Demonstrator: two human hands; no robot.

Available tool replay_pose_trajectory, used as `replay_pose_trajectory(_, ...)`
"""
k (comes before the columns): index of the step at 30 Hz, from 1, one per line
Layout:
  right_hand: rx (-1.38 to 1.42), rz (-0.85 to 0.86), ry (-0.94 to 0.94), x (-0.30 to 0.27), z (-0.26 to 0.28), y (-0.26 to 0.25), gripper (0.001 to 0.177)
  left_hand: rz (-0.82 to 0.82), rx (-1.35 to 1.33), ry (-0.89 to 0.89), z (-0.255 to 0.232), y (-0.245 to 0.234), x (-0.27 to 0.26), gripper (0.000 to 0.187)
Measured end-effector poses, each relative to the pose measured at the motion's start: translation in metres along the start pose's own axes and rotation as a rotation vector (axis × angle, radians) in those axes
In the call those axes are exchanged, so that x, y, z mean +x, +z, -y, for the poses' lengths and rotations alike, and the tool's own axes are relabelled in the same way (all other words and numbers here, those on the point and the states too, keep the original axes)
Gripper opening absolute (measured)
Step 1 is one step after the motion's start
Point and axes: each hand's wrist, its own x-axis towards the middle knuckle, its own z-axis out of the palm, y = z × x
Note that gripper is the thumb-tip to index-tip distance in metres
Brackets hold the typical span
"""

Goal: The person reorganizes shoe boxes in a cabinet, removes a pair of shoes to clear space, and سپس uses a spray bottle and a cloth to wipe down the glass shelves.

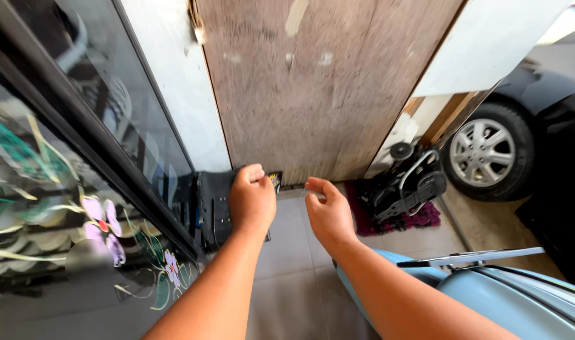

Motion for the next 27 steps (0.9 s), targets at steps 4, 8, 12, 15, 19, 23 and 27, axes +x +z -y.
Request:
replay_pose_trajectory(4, 0.012, 0.039, 0.133, 0.027, -0.028, 0.025, 0.040, -0.068, -0.002, -0.052, 0.035, 0.017, 0.030, 0.031)
replay_pose_trajectory(8, 0.011, 0.049, 0.155, 0.065, -0.081, 0.059, 0.040, -0.161, -0.002, -0.017, 0.080, 0.039, 0.057, 0.028)
replay_pose_trajectory(12, 0.090, 0.053, 0.018, 0.110, -0.145, 0.103, 0.036, -0.220, -0.059, 0.039, 0.133, 0.068, 0.081, 0.029)
replay_pose_trajectory(15, 0.039, 0.002, -0.144, 0.135, -0.190, 0.133, 0.033, -0.262, -0.072, 0.097, 0.180, 0.095, 0.097, 0.027)
replay_pose_trajectory(19, 0.028, 0.050, -0.051, 0.161, -0.231, 0.163, 0.035, -0.277, -0.097, 0.102, 0.229, 0.121, 0.110, 0.029)
replay_pose_trajectory(23, 0.037, 0.043, -0.073, 0.184, -0.266, 0.194, 0.034, -0.227, -0.016, 0.045, 0.259, 0.131, 0.121, 0.031)
replay_pose_trajectory(27, 0.036, 0.071, -0.045, 0.204, -0.304, 0.226, 0.034, -0.215, -0.021, 0.046, 0.297, 0.138, 0.139, 0.034)
